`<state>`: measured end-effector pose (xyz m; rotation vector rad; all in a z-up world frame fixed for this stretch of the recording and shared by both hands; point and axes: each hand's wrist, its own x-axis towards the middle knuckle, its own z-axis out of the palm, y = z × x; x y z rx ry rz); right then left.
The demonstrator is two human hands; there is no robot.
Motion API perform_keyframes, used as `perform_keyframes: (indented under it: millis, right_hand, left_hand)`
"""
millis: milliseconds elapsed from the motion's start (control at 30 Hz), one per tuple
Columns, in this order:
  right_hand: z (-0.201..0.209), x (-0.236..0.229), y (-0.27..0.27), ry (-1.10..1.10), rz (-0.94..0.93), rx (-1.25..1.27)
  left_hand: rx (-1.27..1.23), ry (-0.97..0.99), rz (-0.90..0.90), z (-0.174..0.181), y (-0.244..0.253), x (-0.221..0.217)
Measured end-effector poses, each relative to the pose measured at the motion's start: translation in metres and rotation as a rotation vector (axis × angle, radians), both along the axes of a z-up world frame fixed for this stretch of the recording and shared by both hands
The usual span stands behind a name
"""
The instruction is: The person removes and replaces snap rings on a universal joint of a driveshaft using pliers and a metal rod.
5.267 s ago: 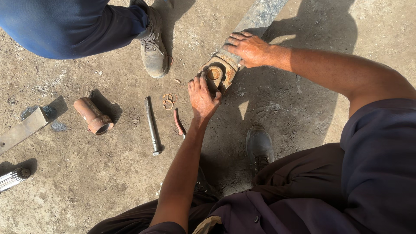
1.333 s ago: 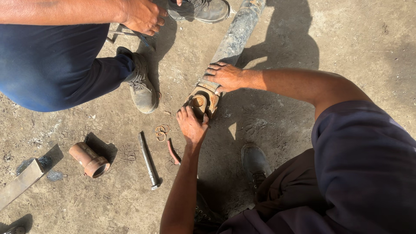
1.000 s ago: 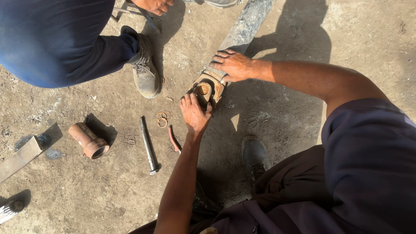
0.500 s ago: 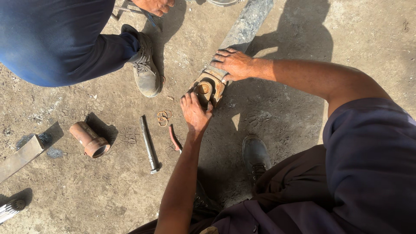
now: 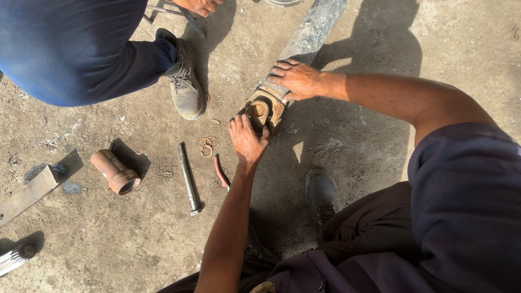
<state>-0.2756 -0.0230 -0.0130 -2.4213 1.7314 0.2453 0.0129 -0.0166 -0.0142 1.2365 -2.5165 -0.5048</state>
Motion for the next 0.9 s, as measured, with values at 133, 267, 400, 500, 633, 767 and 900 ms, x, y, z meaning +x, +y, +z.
perform_keyframes:
  millis: [133, 267, 400, 500, 633, 767, 900]
  right_hand:
    - [0.0, 0.0, 0.0, -0.004, 0.001, 0.009]
    - [-0.001, 0.002, 0.0, 0.0, -0.01, 0.028]
    - [0.001, 0.002, -0.001, -0.002, -0.003, 0.014]
    - [0.007, 0.001, 0.001, -0.019, 0.004, 0.043]
    - [0.012, 0.005, 0.001, -0.004, 0.012, 0.064]
    - [0.008, 0.002, 0.0, 0.003, 0.028, 0.037]
    - [0.003, 0.002, 0.0, 0.028, 0.017, 0.039]
  left_hand:
    - [-0.017, 0.032, -0.007, 0.002, 0.0, 0.0]
    - [-0.032, 0.093, -0.023, 0.01, 0.001, 0.002]
    - [-0.006, 0.114, -0.026, 0.023, 0.001, 0.003]
    - [0.014, 0.157, -0.042, 0.028, 0.001, 0.005]
    - [0.089, 0.176, -0.041, 0.034, -0.008, 0.006]
    - [0.18, 0.185, -0.017, 0.034, -0.011, 0.007]
    - [0.128, 0.22, -0.038, 0.029, -0.011, 0.009]
